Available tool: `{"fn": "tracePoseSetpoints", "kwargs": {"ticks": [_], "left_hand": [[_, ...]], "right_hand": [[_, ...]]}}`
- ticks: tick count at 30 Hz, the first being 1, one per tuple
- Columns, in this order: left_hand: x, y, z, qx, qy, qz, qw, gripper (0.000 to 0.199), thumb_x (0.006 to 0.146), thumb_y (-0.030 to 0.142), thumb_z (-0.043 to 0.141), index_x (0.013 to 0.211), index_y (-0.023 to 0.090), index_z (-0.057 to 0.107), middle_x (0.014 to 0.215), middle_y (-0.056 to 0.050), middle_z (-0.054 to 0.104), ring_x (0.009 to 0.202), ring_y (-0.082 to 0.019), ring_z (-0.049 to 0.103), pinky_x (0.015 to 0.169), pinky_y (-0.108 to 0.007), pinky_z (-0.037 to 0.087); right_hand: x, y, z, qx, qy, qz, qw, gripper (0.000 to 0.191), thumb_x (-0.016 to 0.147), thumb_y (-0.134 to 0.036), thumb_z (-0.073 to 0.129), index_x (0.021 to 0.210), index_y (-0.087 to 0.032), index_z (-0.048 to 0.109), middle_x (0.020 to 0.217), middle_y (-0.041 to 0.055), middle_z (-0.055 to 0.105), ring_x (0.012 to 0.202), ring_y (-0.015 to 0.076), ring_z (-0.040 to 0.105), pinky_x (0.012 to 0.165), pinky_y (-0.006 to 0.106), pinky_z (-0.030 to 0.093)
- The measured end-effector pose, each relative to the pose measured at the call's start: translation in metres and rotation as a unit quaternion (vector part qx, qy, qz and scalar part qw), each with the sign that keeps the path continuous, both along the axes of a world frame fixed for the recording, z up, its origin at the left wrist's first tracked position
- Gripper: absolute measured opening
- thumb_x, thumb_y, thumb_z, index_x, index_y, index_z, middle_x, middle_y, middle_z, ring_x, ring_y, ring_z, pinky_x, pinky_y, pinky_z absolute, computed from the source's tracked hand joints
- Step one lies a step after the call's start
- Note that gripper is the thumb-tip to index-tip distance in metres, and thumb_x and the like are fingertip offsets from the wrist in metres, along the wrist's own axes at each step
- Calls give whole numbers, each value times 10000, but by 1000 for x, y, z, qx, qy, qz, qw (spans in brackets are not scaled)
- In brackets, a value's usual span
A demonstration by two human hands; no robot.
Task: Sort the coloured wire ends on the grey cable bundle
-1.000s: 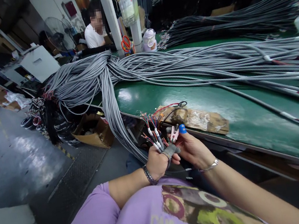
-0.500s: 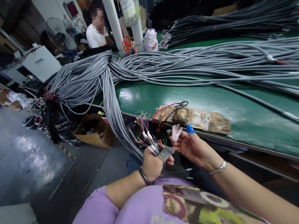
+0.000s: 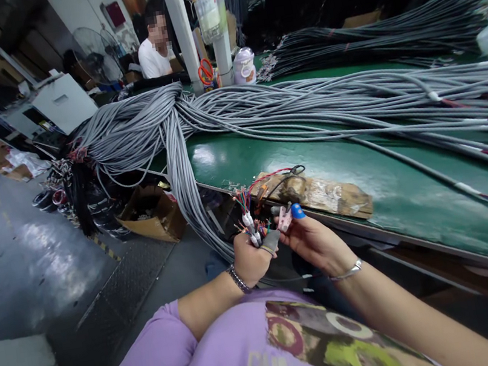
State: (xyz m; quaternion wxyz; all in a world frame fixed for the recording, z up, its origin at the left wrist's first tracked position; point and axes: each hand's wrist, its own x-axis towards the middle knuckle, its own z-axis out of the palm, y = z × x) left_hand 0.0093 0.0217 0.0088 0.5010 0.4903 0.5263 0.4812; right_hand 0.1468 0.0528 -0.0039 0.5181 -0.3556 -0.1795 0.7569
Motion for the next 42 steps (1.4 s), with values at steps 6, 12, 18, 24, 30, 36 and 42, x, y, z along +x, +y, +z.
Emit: {"fn": "tracePoseSetpoints", "kwargs": {"ticks": [6,12,18,24,30,36,42], "left_hand": [[4,-3,3,-9,-15,-15,1000,422,648,543,738,603,162,562,499,18,551,406,-86,497,418,-213,425],[-3,-5,-2,-37,-29,-41,998,458,651,574,731,640,137,593,505,6,566,407,-85,508,421,-210,423],[-12,-6,-16,-113,-160,-102,975,518,581,571,789,754,105,645,611,-44,650,516,-131,601,540,-263,496],[-18,-5,-22,-159,-201,-124,959,594,589,581,765,913,89,685,795,-114,710,654,-177,672,532,-221,433],[-21,-15,-28,-145,-196,-167,955,563,546,349,848,1025,114,668,948,-134,711,607,-115,627,470,-178,294],[-15,-21,-40,-107,-223,-176,953,655,499,66,792,1134,148,653,1006,-95,702,858,-198,644,811,-324,476],[-16,-27,-43,-33,-155,-208,965,473,568,-3,650,1012,149,712,1016,-49,694,1002,-221,589,933,-343,435]], "right_hand": [[-4,0,-1,0,14,-24,1000,316,645,-495,815,761,-218,716,743,7,720,669,147,625,632,274,535],[-1,-6,-4,6,46,13,999,394,665,-600,750,777,-225,705,744,-1,709,656,131,625,601,239,532],[18,-11,-19,-29,21,16,999,330,685,-549,759,770,-235,708,783,6,715,672,123,636,618,222,537],[33,-24,-32,13,-97,6,995,353,621,-534,802,772,-225,723,791,36,709,665,148,631,629,264,544],[25,-47,-18,136,-296,46,944,376,633,-528,793,799,-197,726,717,47,688,636,171,609,598,285,516],[3,-62,0,331,-417,92,842,282,796,-461,659,936,-218,689,896,67,718,841,235,656,781,351,526],[-10,-65,9,388,-526,57,755,204,811,-392,618,854,-195,650,799,63,698,712,208,627,667,313,510]]}}
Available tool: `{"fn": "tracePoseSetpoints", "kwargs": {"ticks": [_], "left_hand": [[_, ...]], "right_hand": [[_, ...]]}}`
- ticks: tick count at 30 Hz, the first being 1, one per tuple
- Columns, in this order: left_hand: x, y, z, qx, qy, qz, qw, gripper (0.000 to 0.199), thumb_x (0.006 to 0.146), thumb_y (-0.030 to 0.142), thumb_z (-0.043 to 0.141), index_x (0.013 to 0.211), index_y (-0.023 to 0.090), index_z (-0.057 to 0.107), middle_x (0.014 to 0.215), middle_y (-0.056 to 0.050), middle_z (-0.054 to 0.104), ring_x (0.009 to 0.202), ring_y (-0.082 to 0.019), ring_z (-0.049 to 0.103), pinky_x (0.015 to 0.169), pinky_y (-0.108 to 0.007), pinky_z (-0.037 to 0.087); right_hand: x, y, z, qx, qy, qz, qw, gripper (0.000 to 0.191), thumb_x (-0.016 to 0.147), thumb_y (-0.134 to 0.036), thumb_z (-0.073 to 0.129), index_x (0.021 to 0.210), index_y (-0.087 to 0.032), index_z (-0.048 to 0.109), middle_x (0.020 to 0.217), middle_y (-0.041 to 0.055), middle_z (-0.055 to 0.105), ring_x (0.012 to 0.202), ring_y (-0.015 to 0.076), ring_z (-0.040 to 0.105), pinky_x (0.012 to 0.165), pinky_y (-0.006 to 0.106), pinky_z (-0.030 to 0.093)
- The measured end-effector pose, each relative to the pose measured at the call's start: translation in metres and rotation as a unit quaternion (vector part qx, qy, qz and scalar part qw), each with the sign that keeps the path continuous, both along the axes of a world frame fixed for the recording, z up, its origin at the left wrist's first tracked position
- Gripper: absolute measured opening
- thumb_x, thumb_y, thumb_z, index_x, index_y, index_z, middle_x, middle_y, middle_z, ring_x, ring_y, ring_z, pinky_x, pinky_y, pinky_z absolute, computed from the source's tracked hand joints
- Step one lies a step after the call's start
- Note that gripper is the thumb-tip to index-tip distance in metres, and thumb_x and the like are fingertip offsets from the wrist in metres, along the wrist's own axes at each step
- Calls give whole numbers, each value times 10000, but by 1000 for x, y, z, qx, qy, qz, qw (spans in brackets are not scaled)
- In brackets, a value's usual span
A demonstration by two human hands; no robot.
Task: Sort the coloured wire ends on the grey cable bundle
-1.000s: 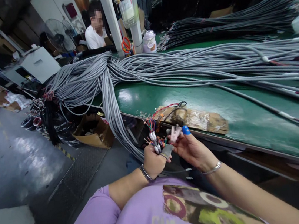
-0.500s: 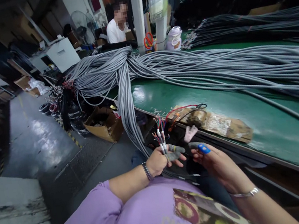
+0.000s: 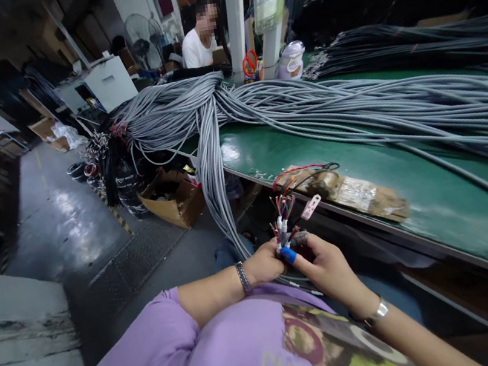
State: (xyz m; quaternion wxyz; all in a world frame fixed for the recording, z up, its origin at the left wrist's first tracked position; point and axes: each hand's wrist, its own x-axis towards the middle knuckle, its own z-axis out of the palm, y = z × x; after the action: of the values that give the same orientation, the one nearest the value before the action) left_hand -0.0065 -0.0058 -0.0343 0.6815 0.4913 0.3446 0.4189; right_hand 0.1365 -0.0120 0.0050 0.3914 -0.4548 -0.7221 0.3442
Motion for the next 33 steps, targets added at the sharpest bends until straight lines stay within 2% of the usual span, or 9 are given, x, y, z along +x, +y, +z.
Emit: {"fn": "tracePoseSetpoints", "kwargs": {"ticks": [5,11,16,21,25,27,30,32,33], "left_hand": [[-6,-4,7,-82,-50,-56,994,527,527,165,833,1037,149,702,906,-55,690,855,-187,619,811,-293,458],[-13,-3,22,-109,-53,-60,991,531,473,319,906,931,117,729,736,-36,663,663,-123,578,705,-255,440],[-18,-3,22,-134,-31,-19,990,479,493,367,897,860,105,735,664,-35,655,625,-128,582,664,-253,430],[-26,4,23,-157,-60,14,986,514,576,444,843,935,100,715,772,-78,695,632,-135,620,624,-247,451],[-50,14,45,-125,-113,80,982,453,659,440,773,954,108,689,723,-55,669,567,-134,626,508,-224,422],[-69,14,64,-83,-155,120,977,350,723,405,723,917,116,687,585,7,582,410,-70,504,409,-201,311],[-97,9,87,-53,-174,184,966,252,844,383,598,880,151,689,375,89,307,278,-42,269,380,-214,216],[-105,4,89,-55,-148,211,965,278,861,416,562,789,176,683,314,105,182,244,-42,184,379,-216,188],[-105,2,85,-66,-130,191,971,300,834,442,587,730,175,674,295,104,167,236,-44,180,378,-216,182]], "right_hand": [[2,-3,-3,-46,66,-19,997,264,798,-463,614,816,-199,622,738,52,694,657,193,624,615,290,511],[9,-7,-15,-81,94,-47,991,311,759,-502,662,801,-196,622,686,47,670,600,185,598,561,292,507],[6,-7,-13,-116,123,-23,985,333,750,-537,666,808,-211,626,694,54,676,603,197,611,582,316,521],[9,-6,-17,-111,132,-8,985,297,736,-509,705,836,-243,617,771,55,689,699,221,630,681,343,531],[17,-4,-23,-94,96,19,991,264,785,-499,655,848,-243,630,807,55,681,740,217,618,710,336,514],[22,-2,-26,-102,96,23,990,253,793,-492,645,841,-244,626,793,48,674,733,213,613,700,327,505],[28,3,-32,-123,117,-4,985,269,763,-502,672,820,-245,620,783,38,670,727,208,603,699,325,494],[29,6,-34,-150,146,-30,977,309,719,-524,707,803,-240,619,777,36,669,712,201,592,678,319,489],[28,8,-35,-170,166,-39,971,331,698,-536,721,792,-235,619,767,35,665,691,192,584,655,311,485]]}}
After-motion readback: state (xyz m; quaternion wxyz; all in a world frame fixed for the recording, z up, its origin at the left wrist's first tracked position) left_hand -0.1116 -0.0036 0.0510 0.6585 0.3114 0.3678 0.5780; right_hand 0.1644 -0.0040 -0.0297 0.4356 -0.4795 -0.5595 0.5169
